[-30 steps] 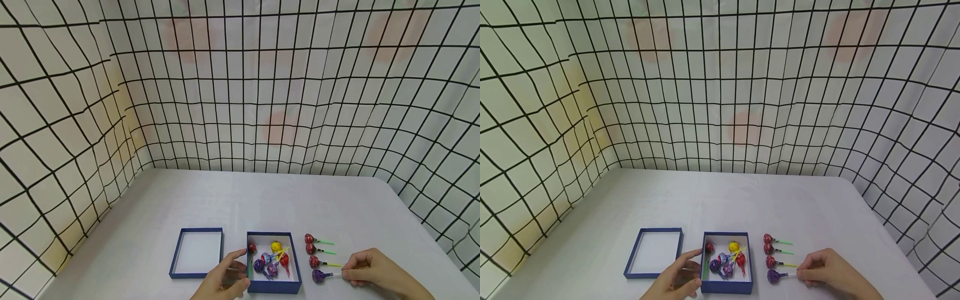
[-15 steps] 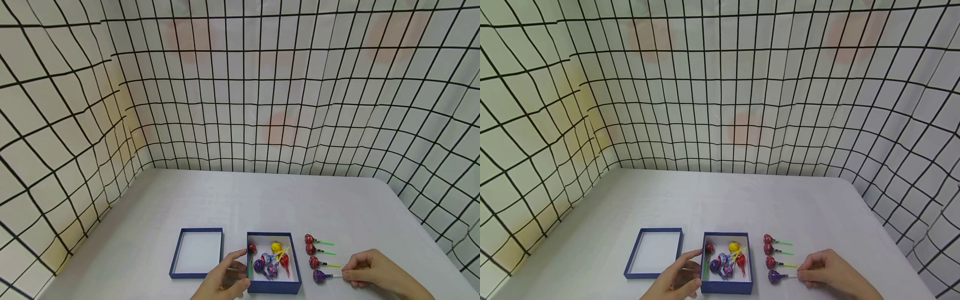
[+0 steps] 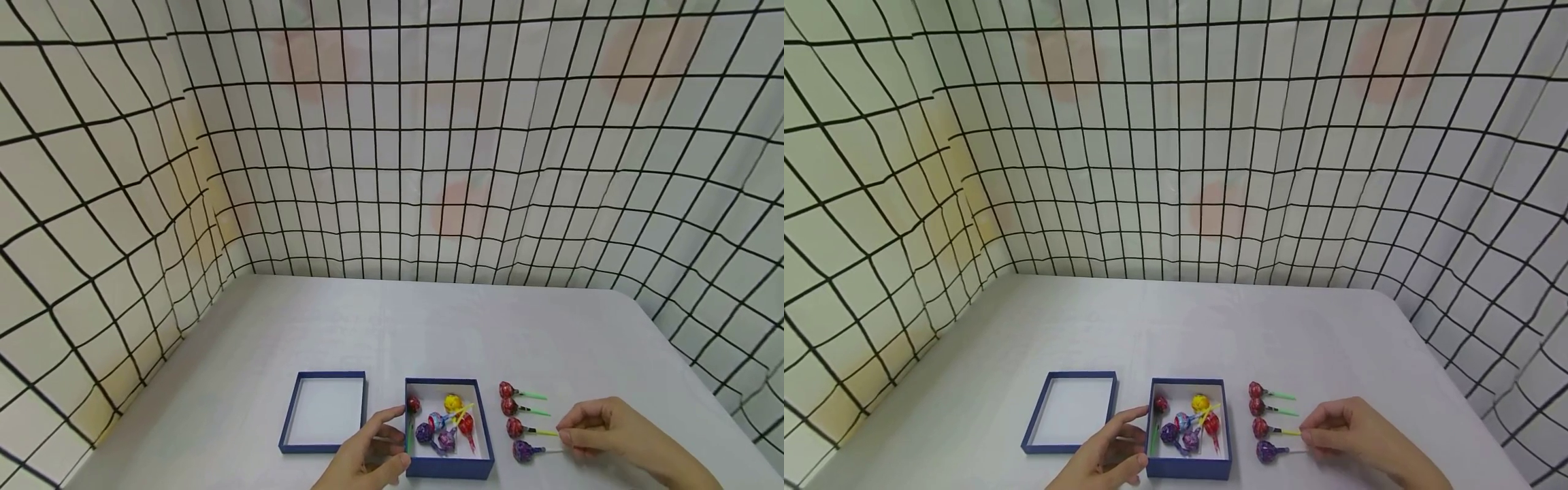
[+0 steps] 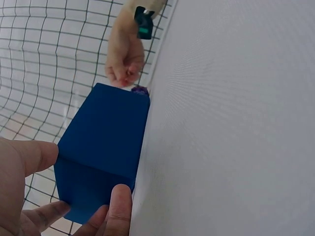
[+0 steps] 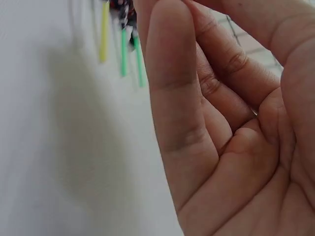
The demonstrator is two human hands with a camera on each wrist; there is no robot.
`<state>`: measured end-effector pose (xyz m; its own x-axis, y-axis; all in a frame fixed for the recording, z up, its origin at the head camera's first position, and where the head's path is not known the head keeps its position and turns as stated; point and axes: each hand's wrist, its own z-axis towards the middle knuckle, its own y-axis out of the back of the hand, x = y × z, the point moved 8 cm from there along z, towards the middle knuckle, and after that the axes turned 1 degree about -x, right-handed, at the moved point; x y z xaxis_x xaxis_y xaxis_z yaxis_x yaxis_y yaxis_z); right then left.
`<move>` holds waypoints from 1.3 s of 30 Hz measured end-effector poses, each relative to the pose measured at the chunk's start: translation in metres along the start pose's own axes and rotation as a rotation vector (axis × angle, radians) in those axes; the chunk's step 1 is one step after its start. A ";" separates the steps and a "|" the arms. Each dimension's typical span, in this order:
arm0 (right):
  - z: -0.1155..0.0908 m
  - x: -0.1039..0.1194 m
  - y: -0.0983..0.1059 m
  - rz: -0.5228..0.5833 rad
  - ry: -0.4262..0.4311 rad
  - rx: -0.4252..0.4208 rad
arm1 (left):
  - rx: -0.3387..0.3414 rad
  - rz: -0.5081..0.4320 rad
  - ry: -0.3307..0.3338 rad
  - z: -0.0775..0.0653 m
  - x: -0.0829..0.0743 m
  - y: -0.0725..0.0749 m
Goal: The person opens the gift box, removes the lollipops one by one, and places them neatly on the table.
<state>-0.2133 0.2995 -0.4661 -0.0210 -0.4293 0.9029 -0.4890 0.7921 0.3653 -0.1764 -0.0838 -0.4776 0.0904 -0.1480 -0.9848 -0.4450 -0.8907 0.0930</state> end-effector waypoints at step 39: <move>0.075 0.144 -0.077 -0.322 0.212 0.124 | 0.006 -0.003 -0.017 -0.001 -0.002 0.000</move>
<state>-0.2444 0.1440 -0.3811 0.3249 -0.5378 0.7779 -0.5427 0.5676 0.6191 -0.1761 -0.0841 -0.4756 0.0764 -0.1383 -0.9874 -0.4502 -0.8884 0.0896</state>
